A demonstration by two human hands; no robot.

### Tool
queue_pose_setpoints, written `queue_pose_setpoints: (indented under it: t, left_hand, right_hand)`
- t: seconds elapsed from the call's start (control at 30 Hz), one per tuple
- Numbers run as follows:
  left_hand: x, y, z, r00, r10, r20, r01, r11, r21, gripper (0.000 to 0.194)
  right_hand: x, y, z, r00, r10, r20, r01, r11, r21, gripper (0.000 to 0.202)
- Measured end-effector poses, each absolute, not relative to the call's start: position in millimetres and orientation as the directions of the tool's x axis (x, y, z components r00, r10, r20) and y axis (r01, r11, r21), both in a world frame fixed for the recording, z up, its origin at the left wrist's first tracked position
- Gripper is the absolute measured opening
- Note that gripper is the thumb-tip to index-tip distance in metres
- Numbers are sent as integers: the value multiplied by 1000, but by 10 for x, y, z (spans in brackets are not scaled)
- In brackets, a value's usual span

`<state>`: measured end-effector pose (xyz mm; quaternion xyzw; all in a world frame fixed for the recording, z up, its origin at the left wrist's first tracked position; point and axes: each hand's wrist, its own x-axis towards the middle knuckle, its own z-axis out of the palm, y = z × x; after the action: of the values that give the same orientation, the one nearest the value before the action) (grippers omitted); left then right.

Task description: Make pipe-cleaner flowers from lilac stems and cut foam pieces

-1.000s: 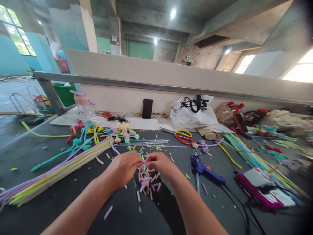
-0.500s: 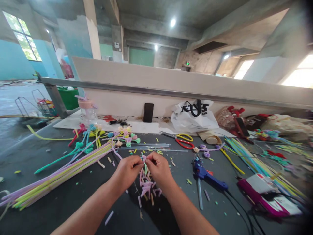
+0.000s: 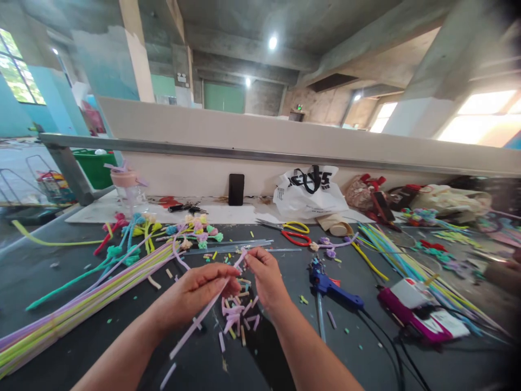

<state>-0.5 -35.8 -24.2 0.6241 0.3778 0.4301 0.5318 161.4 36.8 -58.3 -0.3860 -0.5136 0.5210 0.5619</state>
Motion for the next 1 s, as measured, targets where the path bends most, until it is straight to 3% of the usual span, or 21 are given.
queue_pose_setpoints:
  t: [0.1, 0.2, 0.27, 0.37, 0.43, 0.57, 0.63, 0.73, 0.83, 1.0]
  left_hand:
    - [-86, -381, -239, 302, 915, 268, -19, -276, 961, 26]
    - [-108, -374, -227, 111, 866, 488, 78, -497, 864, 18]
    - [-94, -366, -207, 11, 818, 575, 51, -575, 817, 15]
    - [-59, -358, -185, -48, 852, 522, -111, -524, 845, 17]
    - [-37, -352, -187, -37, 904, 425, -99, -427, 899, 17]
    - [-21, -317, -238, -12, 951, 309, 211, -300, 930, 25]
    - [-35, -294, -271, 30, 932, 361, 436, -337, 834, 24]
    - [-69, -278, -297, 158, 870, 468, 676, -440, 591, 23]
    - [-89, -296, -287, 223, 850, 478, 771, -454, 447, 26]
    - [-101, -322, -258, 234, 852, 468, 824, -429, 369, 28]
  right_hand:
    - [1634, 394, -583, -99, 988, 117, -322, 79, -943, 16]
    - [1647, 407, -592, -139, 987, 78, -415, 14, -910, 19]
    - [1645, 401, -594, -177, 982, 63, -454, -25, -891, 18]
    - [1631, 372, -585, -256, 966, 45, -483, -87, -871, 15]
    - [1618, 348, -573, -297, 954, 40, -494, -117, -862, 15]
    - [1602, 311, -550, -322, 945, 56, -515, -125, -848, 15]
    - [1606, 301, -539, -351, 934, 62, -511, -136, -849, 16]
    - [1623, 291, -525, -411, 910, 57, -482, -164, -861, 16]
    - [1631, 281, -522, -453, 890, 49, -449, -180, -875, 16]
    - [1614, 268, -525, -462, 887, 30, -424, -191, -885, 17]
